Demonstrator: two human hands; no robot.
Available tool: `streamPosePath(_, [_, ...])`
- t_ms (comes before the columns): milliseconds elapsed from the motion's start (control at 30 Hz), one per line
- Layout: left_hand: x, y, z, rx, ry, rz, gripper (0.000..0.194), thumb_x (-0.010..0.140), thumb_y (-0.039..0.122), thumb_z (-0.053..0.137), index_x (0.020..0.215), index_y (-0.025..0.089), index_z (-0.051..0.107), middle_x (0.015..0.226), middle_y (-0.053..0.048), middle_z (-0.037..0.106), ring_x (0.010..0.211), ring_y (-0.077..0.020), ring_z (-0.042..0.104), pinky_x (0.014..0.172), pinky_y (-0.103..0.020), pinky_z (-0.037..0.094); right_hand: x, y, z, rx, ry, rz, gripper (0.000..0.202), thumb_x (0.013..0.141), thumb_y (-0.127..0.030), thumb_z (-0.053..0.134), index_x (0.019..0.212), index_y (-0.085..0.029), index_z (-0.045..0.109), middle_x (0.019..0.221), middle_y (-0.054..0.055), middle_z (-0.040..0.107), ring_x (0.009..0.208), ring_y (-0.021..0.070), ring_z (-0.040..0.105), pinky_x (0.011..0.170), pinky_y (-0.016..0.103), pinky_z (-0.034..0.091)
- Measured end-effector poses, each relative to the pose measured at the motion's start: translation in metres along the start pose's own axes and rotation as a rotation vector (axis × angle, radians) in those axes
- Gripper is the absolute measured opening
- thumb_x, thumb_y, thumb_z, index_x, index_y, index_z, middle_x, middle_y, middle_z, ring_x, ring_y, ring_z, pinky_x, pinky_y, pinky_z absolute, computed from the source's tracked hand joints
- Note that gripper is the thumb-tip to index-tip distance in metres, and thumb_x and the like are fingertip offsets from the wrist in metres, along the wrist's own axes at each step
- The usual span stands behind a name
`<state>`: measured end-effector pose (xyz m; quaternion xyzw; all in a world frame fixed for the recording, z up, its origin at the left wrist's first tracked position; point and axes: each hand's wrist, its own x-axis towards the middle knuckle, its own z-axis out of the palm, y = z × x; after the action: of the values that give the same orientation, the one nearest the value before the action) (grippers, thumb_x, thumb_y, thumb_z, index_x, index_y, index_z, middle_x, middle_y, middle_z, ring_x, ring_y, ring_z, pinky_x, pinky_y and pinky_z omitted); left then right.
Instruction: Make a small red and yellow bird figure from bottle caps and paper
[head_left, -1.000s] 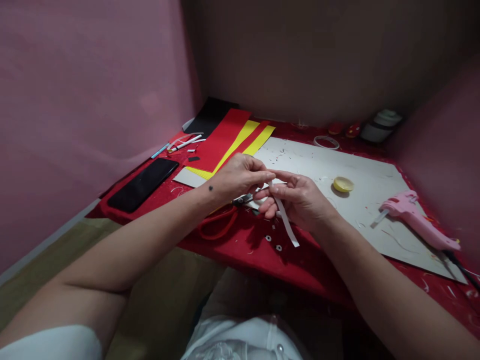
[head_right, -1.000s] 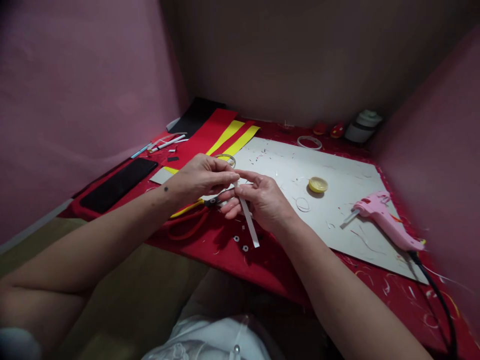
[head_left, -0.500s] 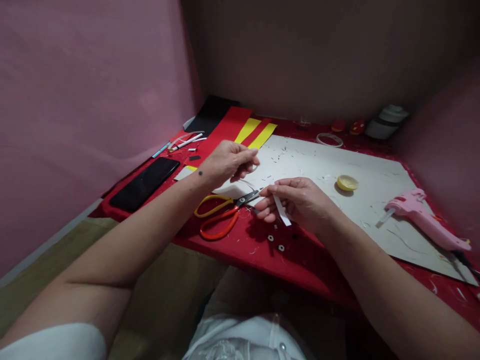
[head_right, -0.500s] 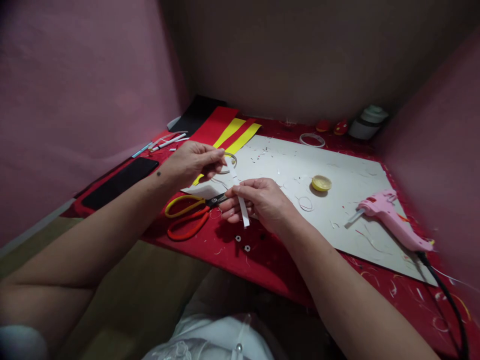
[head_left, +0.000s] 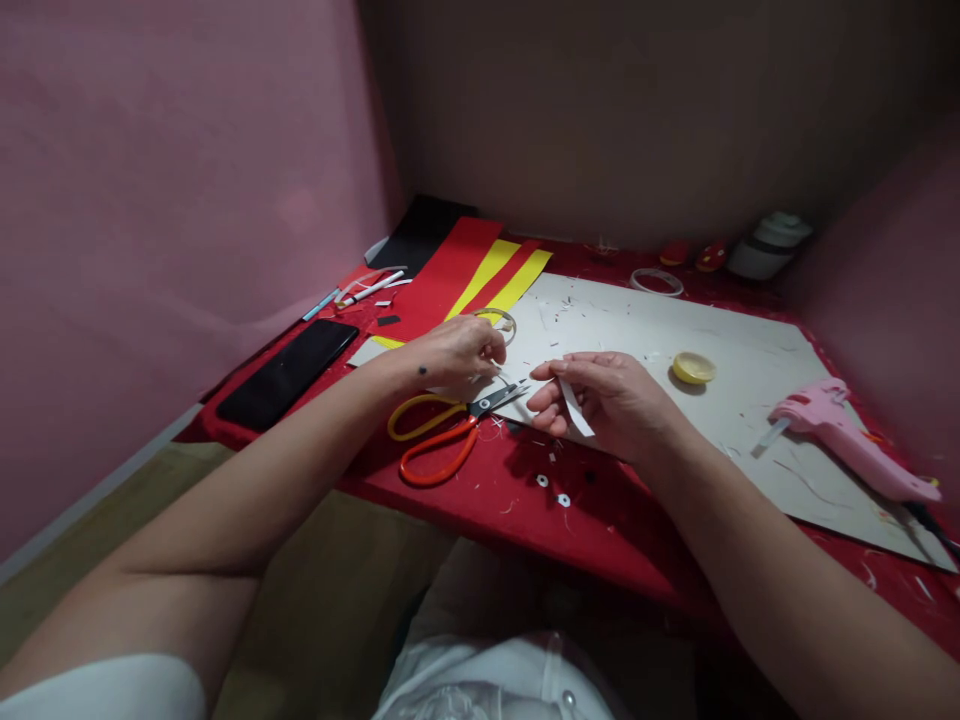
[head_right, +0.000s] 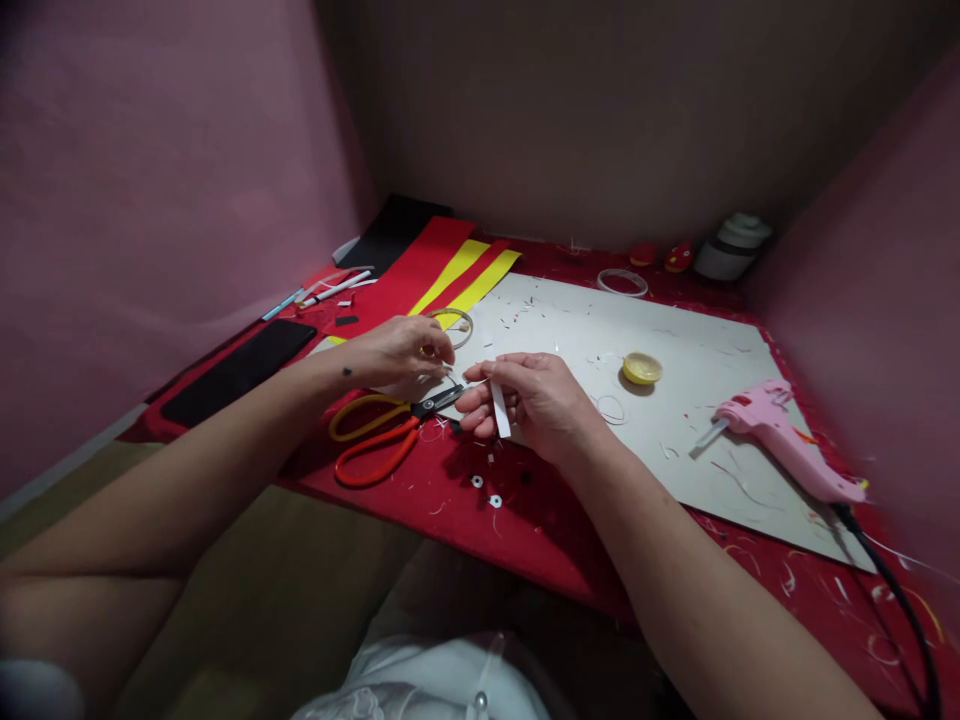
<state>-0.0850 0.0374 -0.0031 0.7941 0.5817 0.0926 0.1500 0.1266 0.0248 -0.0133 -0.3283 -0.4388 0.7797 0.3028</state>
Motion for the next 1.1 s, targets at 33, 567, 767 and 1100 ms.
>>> streamPosePath(33, [0.002,0.000,0.002,0.028,-0.010,0.000,0.015,0.072,0.016,0.064,0.084,0.017,0.073,0.086,-0.004,0.066,0.079,-0.0154,0.056,0.066,-0.025,0.038,0.000,0.000,0.000,-0.004,0.003,-0.005,0.012,0.077,-0.021,0.064,0.081,-0.010,0.069,0.062,0.011,0.072,0.050,0.0180,0.068,0.045,0.024,0.054])
streamPosePath(567, [0.000,-0.004,-0.022,-0.026,0.028,-0.003,0.012,0.079,0.022,0.055,0.081,0.015,0.064,0.077,-0.005,0.064,0.068,-0.0138,0.053,0.062,-0.026,0.035,0.004,-0.002,-0.001,-0.030,0.122,-0.174,0.011,0.078,-0.022,0.066,0.078,-0.011,0.068,0.067,0.009,0.072,0.052,0.0152,0.066,0.047,0.023,0.053])
streamPosePath(767, [-0.001,0.010,-0.031,-0.057,0.097,0.054,0.007,0.079,0.017,0.057,0.081,0.014,0.063,0.077,-0.003,0.065,0.069,-0.0125,0.055,0.063,-0.025,0.036,0.005,0.006,0.005,-0.028,0.086,-0.165,0.016,0.076,-0.029,0.072,0.077,-0.014,0.073,0.074,0.006,0.070,0.062,0.0135,0.066,0.057,0.025,0.056])
streamPosePath(1100, [0.021,0.029,-0.029,-0.838,0.179,0.143,0.022,0.075,0.019,0.070,0.065,0.015,0.050,0.055,0.004,0.050,0.047,-0.0040,0.041,0.046,-0.020,0.030,0.006,-0.024,0.004,-0.029,0.352,-0.417,0.019,0.077,-0.035,0.073,0.090,-0.021,0.071,0.070,0.002,0.069,0.045,0.0071,0.049,0.035,0.020,0.030])
